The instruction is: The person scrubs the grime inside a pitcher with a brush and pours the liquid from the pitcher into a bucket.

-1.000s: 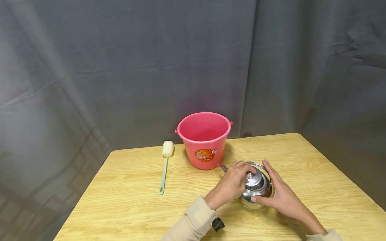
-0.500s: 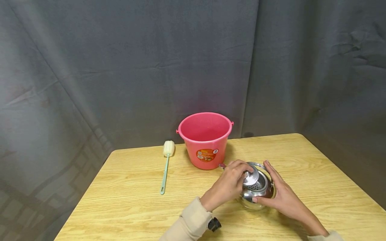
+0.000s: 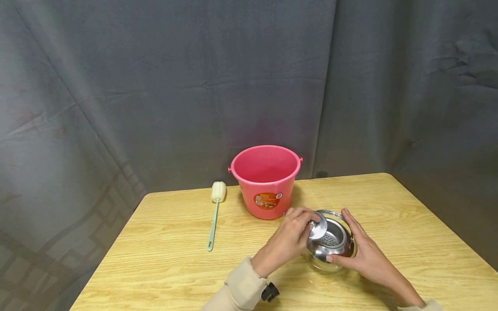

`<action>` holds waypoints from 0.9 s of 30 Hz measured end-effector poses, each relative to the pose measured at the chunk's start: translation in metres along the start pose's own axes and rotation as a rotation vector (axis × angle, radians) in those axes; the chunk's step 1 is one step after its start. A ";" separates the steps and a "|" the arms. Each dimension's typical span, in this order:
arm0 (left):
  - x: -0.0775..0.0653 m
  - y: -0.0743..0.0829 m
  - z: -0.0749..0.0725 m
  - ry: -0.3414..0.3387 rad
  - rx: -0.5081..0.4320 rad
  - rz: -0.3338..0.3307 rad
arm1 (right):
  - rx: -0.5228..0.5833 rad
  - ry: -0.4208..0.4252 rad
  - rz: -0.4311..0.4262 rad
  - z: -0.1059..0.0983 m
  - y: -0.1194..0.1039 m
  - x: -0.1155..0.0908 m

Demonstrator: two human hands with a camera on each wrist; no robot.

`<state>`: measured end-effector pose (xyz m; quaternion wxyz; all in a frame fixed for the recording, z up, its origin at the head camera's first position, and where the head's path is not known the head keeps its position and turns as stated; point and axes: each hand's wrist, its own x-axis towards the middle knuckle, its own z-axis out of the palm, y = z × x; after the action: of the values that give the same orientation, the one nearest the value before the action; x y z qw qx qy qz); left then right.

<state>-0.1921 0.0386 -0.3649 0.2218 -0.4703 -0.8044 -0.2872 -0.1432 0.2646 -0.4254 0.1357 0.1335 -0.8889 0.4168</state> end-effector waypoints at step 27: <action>-0.022 -0.012 -0.020 0.053 0.003 -0.123 | -0.019 0.021 -0.012 0.001 0.003 -0.002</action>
<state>-0.1908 0.0065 -0.3672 0.2255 -0.4118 -0.8262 -0.3113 -0.1423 0.2656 -0.4291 0.1489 0.1329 -0.8904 0.4091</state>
